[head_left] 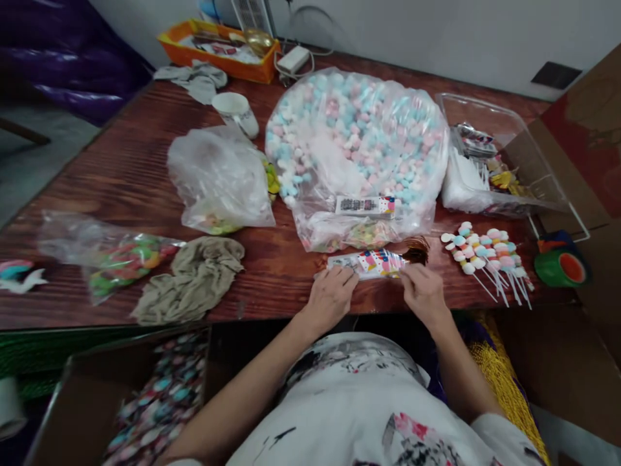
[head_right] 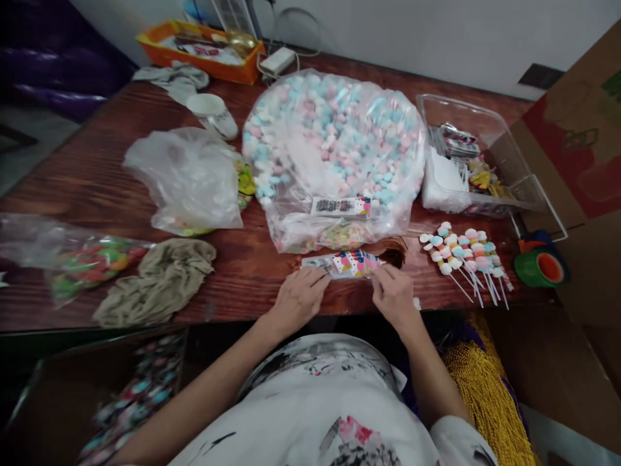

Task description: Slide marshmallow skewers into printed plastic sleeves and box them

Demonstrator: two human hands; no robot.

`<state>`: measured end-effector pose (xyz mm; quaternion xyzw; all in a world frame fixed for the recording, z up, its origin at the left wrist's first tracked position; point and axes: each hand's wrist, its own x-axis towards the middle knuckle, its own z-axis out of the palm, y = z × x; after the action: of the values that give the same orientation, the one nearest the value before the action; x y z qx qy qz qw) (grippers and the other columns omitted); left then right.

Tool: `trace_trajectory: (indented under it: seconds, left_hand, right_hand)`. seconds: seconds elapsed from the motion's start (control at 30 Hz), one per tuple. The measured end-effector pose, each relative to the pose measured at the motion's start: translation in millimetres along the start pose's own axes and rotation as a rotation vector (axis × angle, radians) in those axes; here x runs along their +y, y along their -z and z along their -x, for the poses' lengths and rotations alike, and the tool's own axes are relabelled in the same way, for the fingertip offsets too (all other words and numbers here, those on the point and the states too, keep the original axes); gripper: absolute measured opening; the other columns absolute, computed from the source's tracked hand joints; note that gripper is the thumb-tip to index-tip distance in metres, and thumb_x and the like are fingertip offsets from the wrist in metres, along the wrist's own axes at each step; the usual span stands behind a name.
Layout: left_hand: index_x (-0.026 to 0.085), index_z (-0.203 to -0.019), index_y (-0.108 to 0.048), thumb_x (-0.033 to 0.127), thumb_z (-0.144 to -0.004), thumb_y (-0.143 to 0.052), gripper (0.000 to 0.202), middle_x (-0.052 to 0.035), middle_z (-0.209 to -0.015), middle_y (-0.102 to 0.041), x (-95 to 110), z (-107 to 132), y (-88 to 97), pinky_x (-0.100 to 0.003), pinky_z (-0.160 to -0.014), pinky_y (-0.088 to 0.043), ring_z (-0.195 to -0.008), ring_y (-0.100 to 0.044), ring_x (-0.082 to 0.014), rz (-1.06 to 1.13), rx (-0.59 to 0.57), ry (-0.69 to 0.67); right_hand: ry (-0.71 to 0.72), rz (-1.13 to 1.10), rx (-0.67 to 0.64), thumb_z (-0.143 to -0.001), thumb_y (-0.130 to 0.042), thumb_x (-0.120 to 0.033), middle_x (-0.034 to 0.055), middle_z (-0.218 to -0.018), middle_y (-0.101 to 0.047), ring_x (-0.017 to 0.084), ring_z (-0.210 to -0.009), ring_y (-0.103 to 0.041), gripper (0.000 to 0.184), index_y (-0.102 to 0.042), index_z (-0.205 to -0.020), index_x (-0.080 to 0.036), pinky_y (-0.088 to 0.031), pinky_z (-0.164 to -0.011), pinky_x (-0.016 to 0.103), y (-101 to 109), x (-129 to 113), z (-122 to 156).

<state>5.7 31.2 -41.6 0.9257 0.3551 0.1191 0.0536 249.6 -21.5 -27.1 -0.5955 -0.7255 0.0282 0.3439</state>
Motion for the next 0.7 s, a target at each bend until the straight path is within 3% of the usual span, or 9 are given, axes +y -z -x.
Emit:
trace_trajectory:
  seconds: [0.1,0.2,0.3,0.43,0.53,0.7]
  left_hand:
    - [0.016,-0.114,-0.063,0.009,-0.084,-0.048,0.034,-0.0105,-0.099,-0.064,-10,-4,6.1,-0.040,-0.080,-0.043,-0.093,-0.054,-0.0257,-0.015,-0.073,-0.073]
    - [0.016,-0.119,-0.060,0.014,-0.080,-0.054,0.039,-0.0120,-0.106,-0.061,-13,-15,12.5,-0.042,-0.083,-0.043,-0.098,-0.053,-0.0278,-0.005,-0.086,-0.110]
    - [0.014,-0.117,-0.060,0.019,-0.080,-0.057,0.038,-0.0143,-0.116,-0.058,-1,-29,12.2,-0.044,-0.084,-0.044,-0.104,-0.051,-0.0301,-0.031,-0.084,-0.138]
    - [0.009,-0.100,-0.065,0.007,-0.084,-0.045,0.025,-0.0156,-0.096,-0.062,16,-38,-0.3,-0.040,-0.073,-0.046,-0.094,-0.056,-0.0295,-0.150,-0.117,-0.105]
    - [0.009,-0.091,-0.067,0.003,-0.084,-0.044,0.025,-0.0145,-0.087,-0.063,11,-39,-8.8,-0.038,-0.069,-0.047,-0.086,-0.059,-0.0280,-0.180,-0.110,-0.144]
    - [0.012,-0.087,-0.067,0.008,-0.084,-0.048,0.020,-0.0121,-0.087,-0.065,-13,-37,-13.8,-0.034,-0.070,-0.048,-0.087,-0.060,-0.0255,-0.100,0.035,-0.181]
  right_hand:
    - [-0.066,-0.124,0.039,-0.088,-0.055,-0.013,0.0062,-0.085,-0.072,0.017,-0.078,-0.067,0.014,-0.066,-0.091,-0.020,-0.053,-0.071,0.029,-21,-14,29]
    - [-0.122,-0.196,0.095,-0.088,-0.056,-0.012,0.0039,-0.080,-0.071,0.016,-0.074,-0.066,0.014,-0.066,-0.090,-0.021,-0.053,-0.069,0.028,-26,-20,42]
    - [-0.100,-0.170,0.110,-0.088,-0.055,-0.011,0.0035,-0.078,-0.070,0.015,-0.072,-0.065,0.015,-0.065,-0.091,-0.021,-0.052,-0.069,0.028,-30,-25,44]
    - [0.006,-0.029,0.103,-0.087,-0.054,-0.011,0.0042,-0.079,-0.070,0.015,-0.073,-0.065,0.015,-0.065,-0.091,-0.020,-0.051,-0.069,0.028,-33,-30,44]
    - [-0.056,0.178,0.149,-0.086,-0.054,-0.013,0.0045,-0.080,-0.071,0.016,-0.074,-0.065,0.015,-0.067,-0.089,-0.021,-0.050,-0.071,0.028,-19,-15,50]
    - [-0.438,0.422,0.414,-0.085,-0.051,-0.019,0.0068,-0.086,-0.071,0.018,-0.082,-0.064,0.017,-0.069,-0.087,-0.019,-0.050,-0.078,0.030,38,41,73]
